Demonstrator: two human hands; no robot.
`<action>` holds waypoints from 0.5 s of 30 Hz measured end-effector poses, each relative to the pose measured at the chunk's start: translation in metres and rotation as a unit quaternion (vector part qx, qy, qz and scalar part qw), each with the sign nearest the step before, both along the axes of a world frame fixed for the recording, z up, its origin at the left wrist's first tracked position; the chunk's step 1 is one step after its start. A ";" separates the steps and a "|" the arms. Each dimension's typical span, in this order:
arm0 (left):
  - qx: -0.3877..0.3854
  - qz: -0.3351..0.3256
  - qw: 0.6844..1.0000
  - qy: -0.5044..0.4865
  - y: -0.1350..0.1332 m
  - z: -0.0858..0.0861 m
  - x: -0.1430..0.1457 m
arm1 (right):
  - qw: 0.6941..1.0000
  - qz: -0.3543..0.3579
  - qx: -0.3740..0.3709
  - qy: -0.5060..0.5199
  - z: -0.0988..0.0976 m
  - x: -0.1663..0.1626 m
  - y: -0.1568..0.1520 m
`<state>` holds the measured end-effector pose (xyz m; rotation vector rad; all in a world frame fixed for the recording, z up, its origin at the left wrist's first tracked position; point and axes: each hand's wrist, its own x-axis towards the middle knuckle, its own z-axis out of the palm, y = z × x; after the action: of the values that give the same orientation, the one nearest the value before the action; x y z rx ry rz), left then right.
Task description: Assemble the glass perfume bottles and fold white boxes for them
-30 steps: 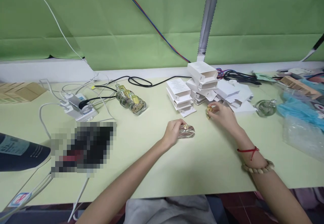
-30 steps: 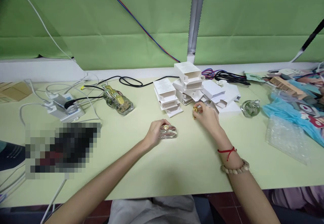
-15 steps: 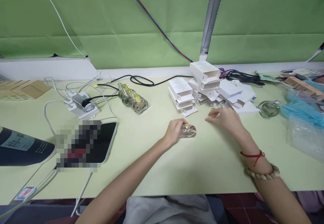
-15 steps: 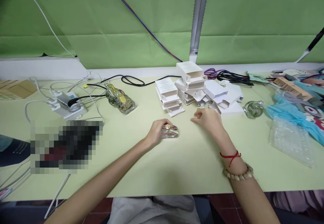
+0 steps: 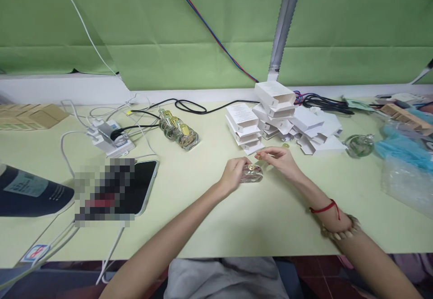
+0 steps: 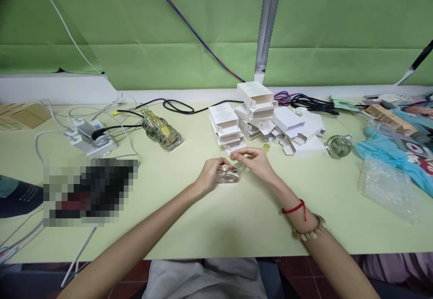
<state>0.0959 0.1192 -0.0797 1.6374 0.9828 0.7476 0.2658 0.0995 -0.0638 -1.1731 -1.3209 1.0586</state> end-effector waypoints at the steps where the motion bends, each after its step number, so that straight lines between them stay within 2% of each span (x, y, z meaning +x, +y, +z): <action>1: 0.005 0.001 1.000 -0.003 0.000 0.000 0.000 | 0.999 0.001 0.001 0.032 -0.001 -0.005 -0.001; 4: 0.026 0.005 1.000 -0.008 0.001 -0.002 0.000 | 0.996 0.033 -0.008 0.080 -0.001 -0.016 -0.004; 9: 0.043 0.000 0.999 0.008 0.003 -0.004 0.001 | 0.992 0.080 0.016 0.095 0.003 -0.017 -0.007; 15: 0.046 -0.006 0.999 0.009 0.003 -0.004 0.000 | 0.990 0.122 0.046 0.047 0.007 -0.013 -0.010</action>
<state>0.0961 0.1219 -0.0836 1.7295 0.9628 0.7814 0.2530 0.0896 -0.0570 -0.8978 -1.4497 1.1992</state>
